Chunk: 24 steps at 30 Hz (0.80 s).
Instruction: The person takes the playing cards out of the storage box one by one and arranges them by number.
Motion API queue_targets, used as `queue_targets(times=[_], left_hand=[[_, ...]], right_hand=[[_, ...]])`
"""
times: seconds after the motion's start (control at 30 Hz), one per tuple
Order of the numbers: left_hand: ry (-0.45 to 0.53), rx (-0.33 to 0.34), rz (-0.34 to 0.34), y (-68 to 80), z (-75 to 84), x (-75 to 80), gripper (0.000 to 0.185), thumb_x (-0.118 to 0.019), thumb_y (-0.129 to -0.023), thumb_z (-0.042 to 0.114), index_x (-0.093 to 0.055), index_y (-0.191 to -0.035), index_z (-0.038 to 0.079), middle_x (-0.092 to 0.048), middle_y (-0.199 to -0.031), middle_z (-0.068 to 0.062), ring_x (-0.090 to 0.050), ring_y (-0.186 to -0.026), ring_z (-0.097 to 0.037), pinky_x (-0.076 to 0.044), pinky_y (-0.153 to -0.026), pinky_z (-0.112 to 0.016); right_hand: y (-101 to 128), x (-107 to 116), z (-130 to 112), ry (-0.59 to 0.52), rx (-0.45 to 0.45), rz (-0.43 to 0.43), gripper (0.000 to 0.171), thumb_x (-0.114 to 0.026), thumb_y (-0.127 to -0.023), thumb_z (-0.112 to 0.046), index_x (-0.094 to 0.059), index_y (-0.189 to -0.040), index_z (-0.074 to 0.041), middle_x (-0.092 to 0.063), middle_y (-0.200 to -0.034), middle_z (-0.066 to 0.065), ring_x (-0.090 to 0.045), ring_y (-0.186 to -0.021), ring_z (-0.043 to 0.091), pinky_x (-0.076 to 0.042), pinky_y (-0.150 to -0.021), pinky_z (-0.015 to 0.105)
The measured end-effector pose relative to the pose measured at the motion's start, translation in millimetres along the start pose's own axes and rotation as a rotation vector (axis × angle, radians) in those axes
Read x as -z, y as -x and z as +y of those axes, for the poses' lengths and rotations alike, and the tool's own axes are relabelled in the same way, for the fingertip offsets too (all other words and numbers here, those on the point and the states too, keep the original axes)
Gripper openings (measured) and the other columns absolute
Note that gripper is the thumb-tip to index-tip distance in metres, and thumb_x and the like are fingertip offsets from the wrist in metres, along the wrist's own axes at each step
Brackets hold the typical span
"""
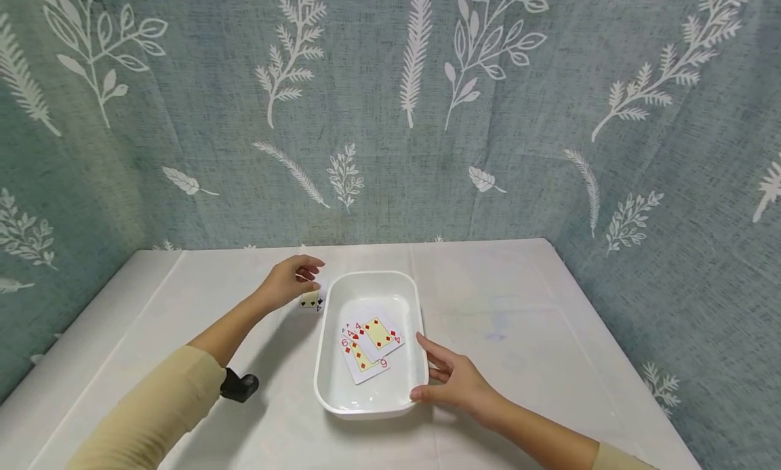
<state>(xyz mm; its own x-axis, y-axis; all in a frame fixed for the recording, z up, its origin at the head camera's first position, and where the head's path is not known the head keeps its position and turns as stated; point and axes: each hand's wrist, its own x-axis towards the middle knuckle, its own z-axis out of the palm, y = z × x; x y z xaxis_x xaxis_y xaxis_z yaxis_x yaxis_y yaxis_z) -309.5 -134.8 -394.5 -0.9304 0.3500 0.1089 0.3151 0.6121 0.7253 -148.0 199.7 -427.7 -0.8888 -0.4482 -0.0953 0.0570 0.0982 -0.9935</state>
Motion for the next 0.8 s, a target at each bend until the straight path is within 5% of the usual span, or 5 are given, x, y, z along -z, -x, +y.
queue_targets(times=[0.2, 0.4, 0.8], left_hand=[[0.061, -0.005, -0.098, -1.5, 27.8, -2.7, 0.043, -0.071, -0.083, 0.004, -0.057, -0.123, 0.002, -0.058, -0.113, -0.021, -0.057, -0.097, -0.026, -0.051, -0.082, -0.035], [0.058, -0.011, -0.122, -1.4, 48.0, -17.0, 0.054, -0.080, -0.074, 0.010, -0.058, -0.122, 0.001, -0.058, -0.112, -0.020, -0.060, -0.095, -0.025, -0.053, -0.078, -0.032], [-0.115, -0.076, -0.193, -6.4, 68.4, -59.2, 0.056, -0.085, -0.068, 0.014, -0.059, -0.114, -0.004, -0.060, -0.099, -0.017, -0.057, -0.083, -0.018, -0.050, -0.073, -0.028]], right_hand=[[0.5, -0.3, 0.5, -0.002, 0.001, -0.003, 0.095, -0.080, -0.074, -0.010, -0.021, -0.149, -0.002, -0.031, -0.143, 0.032, -0.048, -0.123, 0.042, -0.053, -0.084, 0.031], [-0.1, -0.8, -0.7, 0.001, 0.002, -0.002, 0.095, -0.080, -0.075, -0.011, -0.021, -0.149, -0.001, -0.032, -0.143, 0.033, -0.047, -0.123, 0.042, -0.053, -0.084, 0.031], [-0.4, -0.4, 1.5, 0.005, 0.009, -0.001, 0.095, -0.080, -0.074, -0.011, -0.022, -0.149, -0.001, -0.031, -0.143, 0.033, -0.047, -0.123, 0.043, -0.053, -0.084, 0.030]])
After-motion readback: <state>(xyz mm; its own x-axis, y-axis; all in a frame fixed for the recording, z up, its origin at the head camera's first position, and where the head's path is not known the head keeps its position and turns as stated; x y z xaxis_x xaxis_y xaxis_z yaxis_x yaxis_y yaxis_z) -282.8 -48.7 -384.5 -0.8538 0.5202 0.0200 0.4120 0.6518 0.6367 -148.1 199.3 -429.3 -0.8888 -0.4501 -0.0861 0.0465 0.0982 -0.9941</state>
